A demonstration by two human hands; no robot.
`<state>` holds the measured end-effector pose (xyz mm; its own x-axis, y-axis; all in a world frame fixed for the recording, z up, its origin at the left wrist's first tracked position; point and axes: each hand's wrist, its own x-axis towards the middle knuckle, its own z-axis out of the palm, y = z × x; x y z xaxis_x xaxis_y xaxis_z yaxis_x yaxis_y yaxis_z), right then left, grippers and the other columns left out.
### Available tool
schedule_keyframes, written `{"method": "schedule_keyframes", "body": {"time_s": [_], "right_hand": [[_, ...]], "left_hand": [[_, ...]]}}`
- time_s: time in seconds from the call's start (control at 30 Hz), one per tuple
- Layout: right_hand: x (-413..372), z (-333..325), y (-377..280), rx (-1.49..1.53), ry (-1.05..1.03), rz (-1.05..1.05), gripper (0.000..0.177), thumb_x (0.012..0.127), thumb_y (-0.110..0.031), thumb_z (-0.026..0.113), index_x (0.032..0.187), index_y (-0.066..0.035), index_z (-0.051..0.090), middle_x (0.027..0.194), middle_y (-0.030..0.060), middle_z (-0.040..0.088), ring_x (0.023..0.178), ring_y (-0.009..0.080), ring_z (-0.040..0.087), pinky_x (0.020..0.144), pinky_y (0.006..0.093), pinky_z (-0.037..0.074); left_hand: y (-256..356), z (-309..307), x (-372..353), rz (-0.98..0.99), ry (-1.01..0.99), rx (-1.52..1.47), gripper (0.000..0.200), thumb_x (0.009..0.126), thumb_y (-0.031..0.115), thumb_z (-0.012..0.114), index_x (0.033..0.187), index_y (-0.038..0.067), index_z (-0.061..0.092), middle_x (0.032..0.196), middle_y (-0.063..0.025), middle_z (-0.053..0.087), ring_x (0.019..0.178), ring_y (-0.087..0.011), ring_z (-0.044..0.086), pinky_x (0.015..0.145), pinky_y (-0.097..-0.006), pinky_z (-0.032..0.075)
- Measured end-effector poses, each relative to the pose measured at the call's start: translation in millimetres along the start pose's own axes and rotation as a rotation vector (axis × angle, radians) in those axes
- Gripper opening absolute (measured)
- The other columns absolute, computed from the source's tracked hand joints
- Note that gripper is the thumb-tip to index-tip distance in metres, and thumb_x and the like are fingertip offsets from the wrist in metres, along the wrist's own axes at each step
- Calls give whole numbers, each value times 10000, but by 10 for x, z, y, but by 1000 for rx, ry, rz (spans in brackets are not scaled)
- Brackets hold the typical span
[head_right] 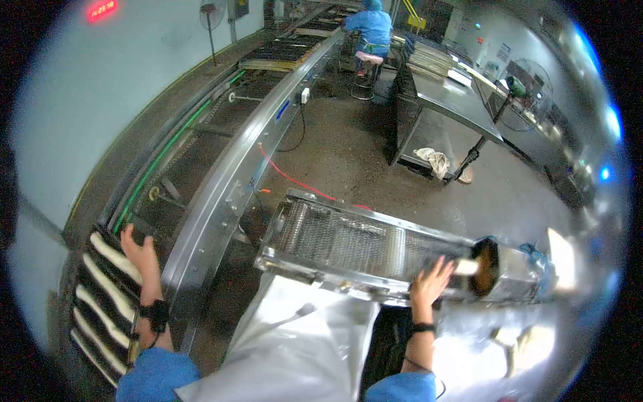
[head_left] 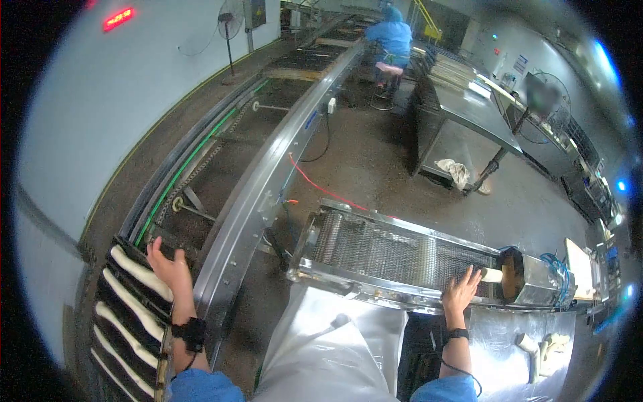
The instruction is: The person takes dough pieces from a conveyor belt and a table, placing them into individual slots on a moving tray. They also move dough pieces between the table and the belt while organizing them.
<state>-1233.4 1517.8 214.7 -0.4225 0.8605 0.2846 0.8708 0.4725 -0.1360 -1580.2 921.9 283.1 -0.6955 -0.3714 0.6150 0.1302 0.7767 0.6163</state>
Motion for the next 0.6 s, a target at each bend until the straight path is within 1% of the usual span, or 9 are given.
{"method": "schedule_keyframes", "body": {"time_s": [0.03,0.13,0.17,0.23,0.37,0.43,0.47,0.53,0.6], "right_hand": [[15,54,26,40,40,-39,745,873,-184,604,1508,-90,227,1567,233,151,1456,377,155,1159,532,192],[31,60,-7,38,78,-91,746,867,-135,586,1512,-94,213,1567,229,158,1455,375,164,1152,545,198],[30,21,-55,45,58,-59,720,871,-78,534,1514,-100,209,1562,226,176,1445,380,192,1143,558,209],[42,119,16,35,98,-69,711,871,-60,511,1514,-104,211,1556,228,192,1438,381,209,1140,560,213],[53,98,1,81,90,-35,740,833,-7,482,1516,-116,218,1549,186,247,1424,378,245,1140,560,218],[70,101,1,62,51,2,780,791,8,511,1510,-122,239,1555,123,268,1428,357,249,1144,556,215],[55,44,-48,54,58,12,780,791,8,511,1510,-122,239,1555,123,268,1428,357,249,1144,556,215],[96,-78,-119,32,-42,-2,779,773,33,547,1485,-137,281,1551,112,265,1445,327,219,1141,542,221],[156,30,-57,5,-9,-27,761,781,20,551,1481,-146,304,1545,91,295,1430,332,252,1145,567,201]], "left_hand": [[283,-1,-79,171,-17,32,528,699,13,651,1217,63,560,1410,-209,401,1354,-390,324,1139,-496,216],[866,195,-300,427,-386,-156,418,706,-40,601,1114,52,605,1397,-175,440,1362,-383,324,1143,-484,236],[890,314,-325,429,-386,-167,418,706,-40,601,1114,52,605,1397,-175,440,1362,-383,324,1143,-484,236],[883,655,-418,748,-759,-243,360,725,-43,581,1071,45,634,1354,-177,487,1369,-360,332,1137,-469,276],[684,1037,-290,943,-866,45,317,768,24,595,1079,49,653,1377,-165,485,1369,-331,346,1129,-454,311],[866,1085,-260,873,-890,3,316,763,31,601,1074,45,653,1381,-163,482,1371,-327,345,1127,-449,314],[922,1096,-262,789,-925,-19,316,757,38,606,1069,41,654,1385,-162,478,1373,-322,343,1125,-444,318],[925,1220,-256,770,-907,-22,309,744,55,616,1050,36,660,1384,-166,476,1359,-322,365,1114,-433,335],[929,1322,-248,753,-854,-69,300,735,60,616,1029,31,666,1377,-175,479,1336,-328,396,1103,-428,352]]}}
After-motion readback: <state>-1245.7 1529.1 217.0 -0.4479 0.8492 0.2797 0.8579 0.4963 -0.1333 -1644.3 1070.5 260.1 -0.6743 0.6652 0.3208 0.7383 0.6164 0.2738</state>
